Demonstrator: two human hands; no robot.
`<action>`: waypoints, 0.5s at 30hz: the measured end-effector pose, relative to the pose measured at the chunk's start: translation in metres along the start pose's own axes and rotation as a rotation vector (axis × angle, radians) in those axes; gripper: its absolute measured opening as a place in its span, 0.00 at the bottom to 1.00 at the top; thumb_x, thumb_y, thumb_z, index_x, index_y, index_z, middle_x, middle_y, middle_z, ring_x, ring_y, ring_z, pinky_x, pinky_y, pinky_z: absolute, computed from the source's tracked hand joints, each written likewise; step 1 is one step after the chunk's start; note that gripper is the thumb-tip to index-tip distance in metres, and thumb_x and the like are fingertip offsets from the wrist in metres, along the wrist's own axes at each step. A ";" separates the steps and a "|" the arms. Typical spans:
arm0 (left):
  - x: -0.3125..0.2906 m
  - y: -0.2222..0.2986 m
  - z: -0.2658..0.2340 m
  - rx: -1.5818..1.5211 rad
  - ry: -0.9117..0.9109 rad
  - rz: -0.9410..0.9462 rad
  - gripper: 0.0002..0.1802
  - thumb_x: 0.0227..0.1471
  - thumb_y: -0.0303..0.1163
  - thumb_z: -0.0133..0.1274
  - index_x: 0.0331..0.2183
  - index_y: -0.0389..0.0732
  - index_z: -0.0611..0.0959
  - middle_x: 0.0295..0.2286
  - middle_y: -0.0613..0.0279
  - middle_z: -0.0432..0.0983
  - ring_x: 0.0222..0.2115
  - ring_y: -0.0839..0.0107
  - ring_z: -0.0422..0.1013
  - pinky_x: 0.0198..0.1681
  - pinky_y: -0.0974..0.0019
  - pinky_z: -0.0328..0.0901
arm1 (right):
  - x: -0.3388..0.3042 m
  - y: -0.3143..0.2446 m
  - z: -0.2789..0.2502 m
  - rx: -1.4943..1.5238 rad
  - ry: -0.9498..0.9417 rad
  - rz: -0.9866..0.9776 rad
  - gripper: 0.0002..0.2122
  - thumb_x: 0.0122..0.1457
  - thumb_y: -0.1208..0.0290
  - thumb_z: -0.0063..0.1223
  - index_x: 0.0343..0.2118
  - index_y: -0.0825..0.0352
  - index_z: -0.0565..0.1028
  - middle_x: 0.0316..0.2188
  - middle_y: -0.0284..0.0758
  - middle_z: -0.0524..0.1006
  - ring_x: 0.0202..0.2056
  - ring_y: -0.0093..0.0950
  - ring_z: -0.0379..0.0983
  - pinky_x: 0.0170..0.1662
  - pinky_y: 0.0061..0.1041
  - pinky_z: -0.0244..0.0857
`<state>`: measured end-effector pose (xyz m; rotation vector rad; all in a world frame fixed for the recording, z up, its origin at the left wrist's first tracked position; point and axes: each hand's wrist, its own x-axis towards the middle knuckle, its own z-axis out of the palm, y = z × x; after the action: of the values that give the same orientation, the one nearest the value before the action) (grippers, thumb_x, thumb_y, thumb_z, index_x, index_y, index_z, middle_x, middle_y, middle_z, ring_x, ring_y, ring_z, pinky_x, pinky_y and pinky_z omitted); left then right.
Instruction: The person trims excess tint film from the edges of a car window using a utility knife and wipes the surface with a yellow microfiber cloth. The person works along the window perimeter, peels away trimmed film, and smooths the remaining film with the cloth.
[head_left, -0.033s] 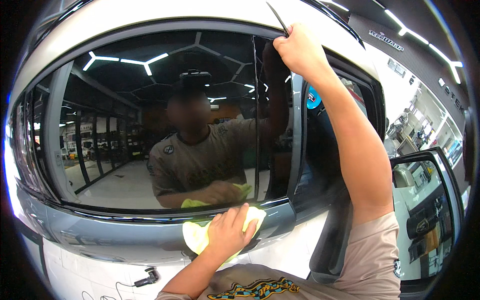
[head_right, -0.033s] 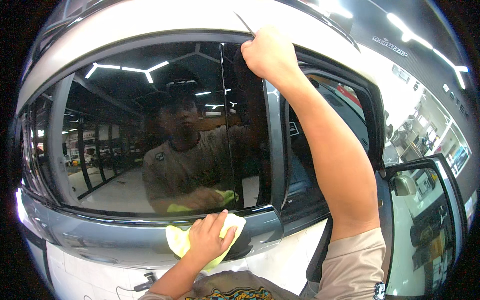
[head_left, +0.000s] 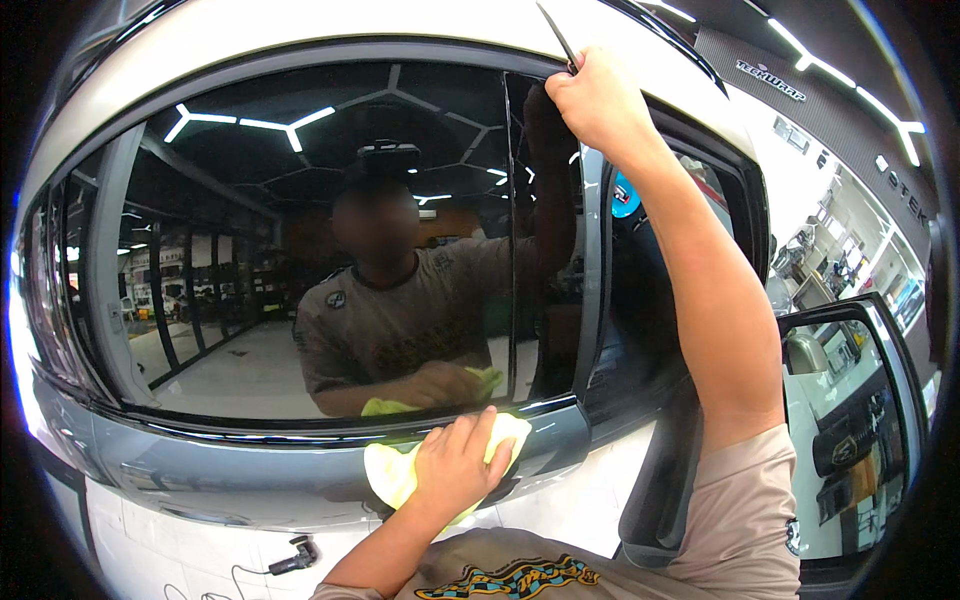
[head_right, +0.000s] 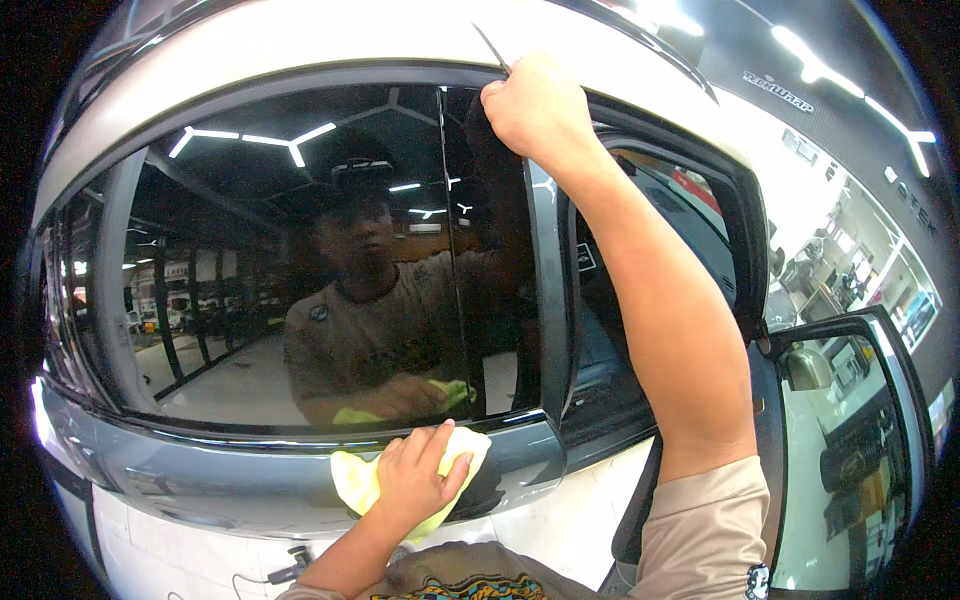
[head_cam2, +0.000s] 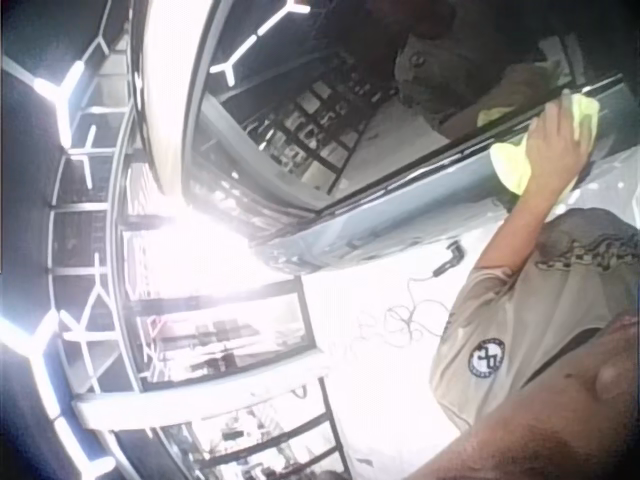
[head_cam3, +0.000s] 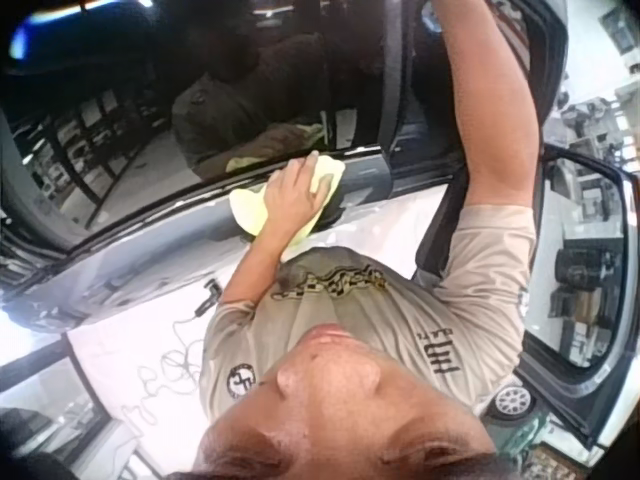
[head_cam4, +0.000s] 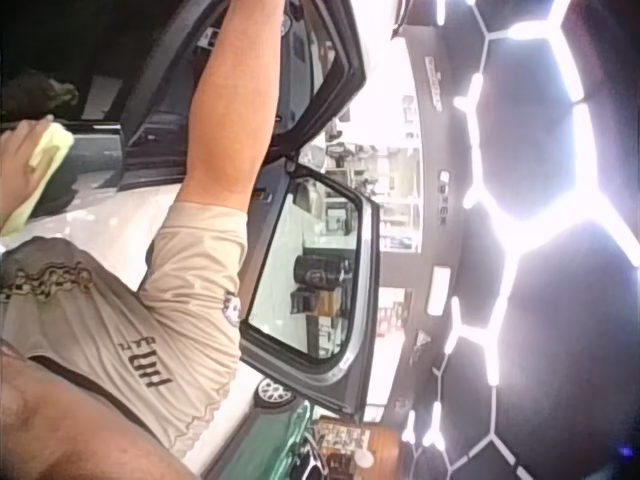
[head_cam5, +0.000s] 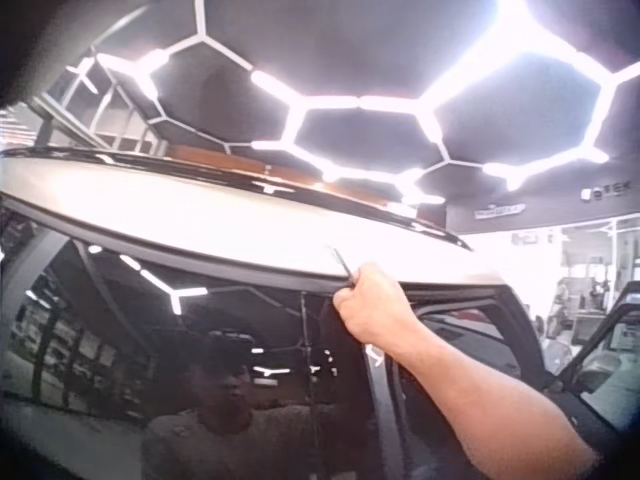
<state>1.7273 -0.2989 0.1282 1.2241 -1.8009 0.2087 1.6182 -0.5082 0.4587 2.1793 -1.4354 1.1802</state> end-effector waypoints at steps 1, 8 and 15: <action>0.000 0.000 0.000 0.000 0.011 0.012 0.24 0.47 0.41 0.65 0.44 0.38 0.83 0.30 0.62 0.75 0.25 0.67 0.73 0.30 0.66 0.68 | -0.001 0.003 0.002 0.033 0.013 -0.018 0.14 0.57 0.66 0.52 0.31 0.75 0.80 0.25 0.50 0.79 0.30 0.45 0.80 0.39 0.39 0.75; -0.002 -0.001 0.000 -0.021 0.013 0.008 0.24 0.47 0.42 0.65 0.43 0.38 0.83 0.30 0.61 0.75 0.25 0.66 0.74 0.31 0.65 0.68 | -0.034 0.044 -0.022 0.922 -0.371 0.187 0.12 0.67 0.62 0.49 0.42 0.68 0.71 0.27 0.27 0.67 0.21 0.14 0.61 0.18 0.18 0.58; 0.000 -0.002 -0.001 0.010 -0.039 0.030 0.24 0.47 0.43 0.65 0.43 0.39 0.84 0.30 0.63 0.75 0.25 0.67 0.73 0.30 0.65 0.67 | -0.071 0.077 -0.018 1.253 -0.024 0.000 0.10 0.72 0.69 0.43 0.49 0.68 0.71 0.30 0.28 0.72 0.23 0.14 0.67 0.21 0.15 0.62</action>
<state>1.7300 -0.2991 0.1280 1.2163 -1.8553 0.2129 1.5309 -0.4883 0.4012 2.8262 -0.6676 2.4902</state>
